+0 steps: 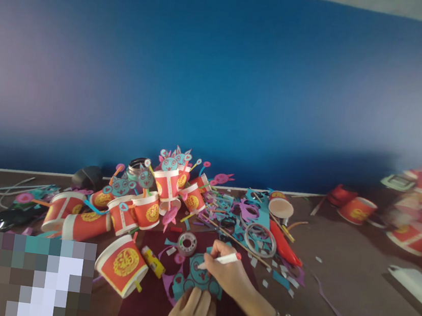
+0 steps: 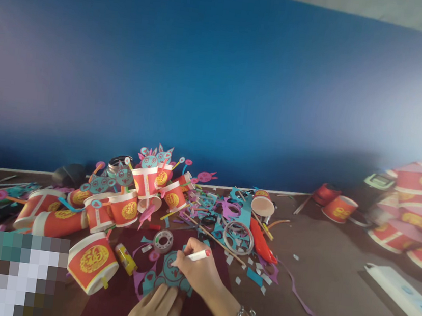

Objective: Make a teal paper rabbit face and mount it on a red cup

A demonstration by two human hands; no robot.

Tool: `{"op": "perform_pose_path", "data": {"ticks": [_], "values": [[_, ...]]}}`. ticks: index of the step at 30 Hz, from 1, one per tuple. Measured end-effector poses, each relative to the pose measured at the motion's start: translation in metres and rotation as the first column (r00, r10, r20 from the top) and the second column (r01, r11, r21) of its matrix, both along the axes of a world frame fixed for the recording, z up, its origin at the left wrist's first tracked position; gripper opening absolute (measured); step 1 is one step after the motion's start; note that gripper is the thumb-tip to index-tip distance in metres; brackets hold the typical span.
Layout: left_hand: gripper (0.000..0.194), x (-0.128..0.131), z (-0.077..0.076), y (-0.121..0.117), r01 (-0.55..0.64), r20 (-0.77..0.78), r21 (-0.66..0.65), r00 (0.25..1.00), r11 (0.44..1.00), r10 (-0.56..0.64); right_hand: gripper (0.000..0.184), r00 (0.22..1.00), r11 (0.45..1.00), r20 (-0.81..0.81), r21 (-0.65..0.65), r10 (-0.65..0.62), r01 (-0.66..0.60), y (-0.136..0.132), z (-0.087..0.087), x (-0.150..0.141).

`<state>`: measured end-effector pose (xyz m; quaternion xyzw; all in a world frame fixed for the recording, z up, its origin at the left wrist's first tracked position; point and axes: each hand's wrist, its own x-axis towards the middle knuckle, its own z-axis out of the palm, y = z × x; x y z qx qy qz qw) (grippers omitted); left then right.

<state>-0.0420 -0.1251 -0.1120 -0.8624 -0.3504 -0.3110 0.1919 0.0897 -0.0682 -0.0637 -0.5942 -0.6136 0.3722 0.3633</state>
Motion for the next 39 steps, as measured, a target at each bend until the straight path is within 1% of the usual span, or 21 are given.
{"op": "perform_pose_path", "data": {"ticks": [6, 9, 12, 18, 24, 30, 34, 39], "values": [[0.024, -0.0006, 0.0027, -0.0006, -0.001, -0.008, -0.005, 1.0, 1.0, 0.001, 0.023, 0.999, 1.0, -0.039, 0.009, 0.007, -0.007, 0.0001, -0.0011, 0.0006], [0.024, -0.0009, 0.0032, -0.0006, -0.004, -0.011, -0.003, 1.0, 1.0, 0.004, 0.022, 1.0, 1.0, -0.025, -0.009, 0.002, -0.002, -0.0002, 0.0001, 0.0], [0.023, -0.0008, 0.0031, -0.0006, 0.005, -0.011, -0.003, 1.0, 1.0, -0.005, 0.023, 1.0, 1.0, -0.011, 0.005, -0.005, 0.005, -0.0004, 0.0001, -0.0001], [0.024, -0.0005, 0.0032, -0.0007, 0.001, -0.011, 0.017, 1.0, 1.0, -0.001, 0.023, 0.999, 1.0, -0.044, -0.007, 0.005, -0.005, 0.0003, -0.0026, 0.0003], [0.023, -0.0001, 0.0028, -0.0006, 0.001, 0.004, 0.007, 1.0, 1.0, -0.001, 0.023, 1.0, 1.0, -0.03, 0.002, 0.0, 0.0, 0.0003, -0.0004, 0.0001], [0.025, 0.0003, 0.0039, -0.0003, 0.001, 0.012, 0.008, 1.0, 1.0, -0.001, 0.024, 0.999, 1.0, -0.042, -0.001, 0.017, -0.017, 0.0007, -0.0031, 0.0012], [0.024, -0.0004, 0.0045, -0.0003, 0.001, -0.003, 0.012, 1.0, 1.0, -0.001, 0.023, 1.0, 1.0, -0.022, 0.004, 0.01, -0.01, 0.0009, -0.0036, 0.001], [0.021, -0.0018, 0.0043, -0.0008, 0.0, -0.05, -0.024, 0.999, 1.0, -0.001, 0.022, 0.998, 1.0, -0.055, -0.005, 0.019, -0.019, 0.0006, -0.0036, 0.0006]]}}
